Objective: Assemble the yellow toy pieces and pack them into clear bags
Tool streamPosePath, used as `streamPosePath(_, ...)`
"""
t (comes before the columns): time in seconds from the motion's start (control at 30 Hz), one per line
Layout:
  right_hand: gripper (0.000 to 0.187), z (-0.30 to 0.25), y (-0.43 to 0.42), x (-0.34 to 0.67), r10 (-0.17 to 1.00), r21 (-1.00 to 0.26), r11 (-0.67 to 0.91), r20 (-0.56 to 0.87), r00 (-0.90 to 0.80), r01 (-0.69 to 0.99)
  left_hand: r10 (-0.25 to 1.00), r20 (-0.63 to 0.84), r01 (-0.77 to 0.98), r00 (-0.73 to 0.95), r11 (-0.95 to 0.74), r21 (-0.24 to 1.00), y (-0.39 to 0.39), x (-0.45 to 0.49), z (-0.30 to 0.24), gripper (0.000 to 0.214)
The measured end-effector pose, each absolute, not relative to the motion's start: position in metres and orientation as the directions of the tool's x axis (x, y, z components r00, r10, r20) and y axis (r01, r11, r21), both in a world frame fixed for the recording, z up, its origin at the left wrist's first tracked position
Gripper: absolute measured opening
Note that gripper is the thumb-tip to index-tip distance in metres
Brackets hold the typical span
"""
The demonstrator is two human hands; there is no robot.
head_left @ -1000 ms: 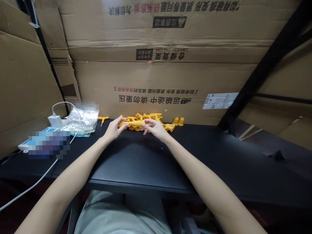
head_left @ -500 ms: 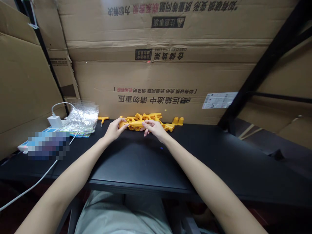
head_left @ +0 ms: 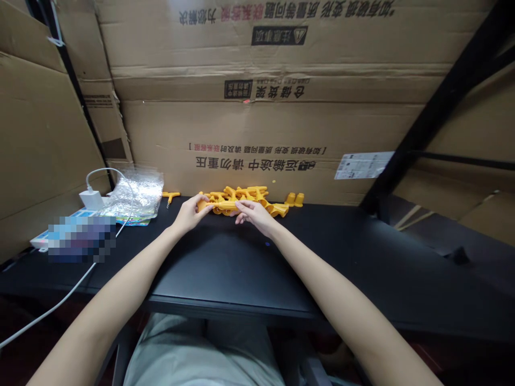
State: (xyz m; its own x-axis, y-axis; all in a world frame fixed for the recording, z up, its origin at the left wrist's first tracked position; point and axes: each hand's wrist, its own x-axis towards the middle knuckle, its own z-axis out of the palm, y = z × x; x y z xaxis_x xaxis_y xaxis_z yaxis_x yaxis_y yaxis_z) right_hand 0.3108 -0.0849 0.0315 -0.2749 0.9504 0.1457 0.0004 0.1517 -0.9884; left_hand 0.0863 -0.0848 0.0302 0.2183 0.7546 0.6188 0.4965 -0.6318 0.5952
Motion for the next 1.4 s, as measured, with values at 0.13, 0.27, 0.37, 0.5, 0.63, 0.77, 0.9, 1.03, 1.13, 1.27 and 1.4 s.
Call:
streamPosePath(0.13,0.039,0.031,-0.084,0.313,0.932,-0.982,0.191,0.181,-0.313,0.001,0.759,0.615,0.491,0.215,-0.628,0.604,-0.084,0.086,0.030,0.026)
streamPosePath(0.27,0.046,0.034,-0.085,0.313,0.930,-0.968,0.249,0.228,-0.287,0.036,0.755,0.622,0.486,0.210,-0.632,0.603,-0.086,0.087,0.030,0.028)
streamPosePath(0.37,0.048,0.038,-0.088,0.312,0.930,-0.962,0.268,0.245,-0.272,0.048,0.739,0.640,0.504,0.210,-0.643,0.576,-0.087,0.087,0.031,0.027)
streamPosePath(0.5,0.046,0.043,-0.093,0.310,0.930,-0.959,0.276,0.251,-0.267,0.060,0.712,0.670,0.542,0.211,-0.656,0.526,-0.087,0.086,0.032,0.023)
streamPosePath(0.63,0.044,0.045,-0.096,0.307,0.938,-0.964,0.261,0.239,-0.249,0.059,0.682,0.698,0.574,0.217,-0.668,0.474,-0.085,0.086,0.030,0.022)
streamPosePath(0.77,0.042,0.047,-0.098,0.304,0.951,-0.975,0.221,0.208,-0.229,0.032,0.653,0.726,0.602,0.217,-0.675,0.427,-0.083,0.085,0.027,0.022)
streamPosePath(0.9,0.040,0.048,-0.099,0.302,0.961,-0.987,0.163,0.159,-0.225,-0.004,0.600,0.768,0.624,0.225,-0.694,0.360,-0.082,0.085,0.023,0.022)
streamPosePath(1.03,0.037,0.045,-0.098,0.300,0.976,-0.997,0.073,0.075,-0.203,-0.019,0.564,0.792,0.635,0.232,-0.705,0.316,-0.083,0.087,0.022,0.022)
streamPosePath(1.13,0.030,0.044,-0.095,0.301,0.975,-0.993,0.036,0.059,-0.214,-0.110,0.575,0.778,0.631,0.254,-0.708,0.318,-0.086,0.090,0.023,0.029)
streamPosePath(1.27,0.024,0.047,-0.087,0.309,0.986,-0.969,0.042,0.080,-0.149,-0.244,0.652,0.693,0.614,0.307,-0.692,0.379,-0.091,0.094,0.022,0.057)
streamPosePath(1.4,0.027,0.049,-0.073,0.328,0.970,-0.935,0.241,0.219,0.109,-0.262,0.702,0.624,0.609,0.344,-0.673,0.420,-0.091,0.094,0.019,0.053)
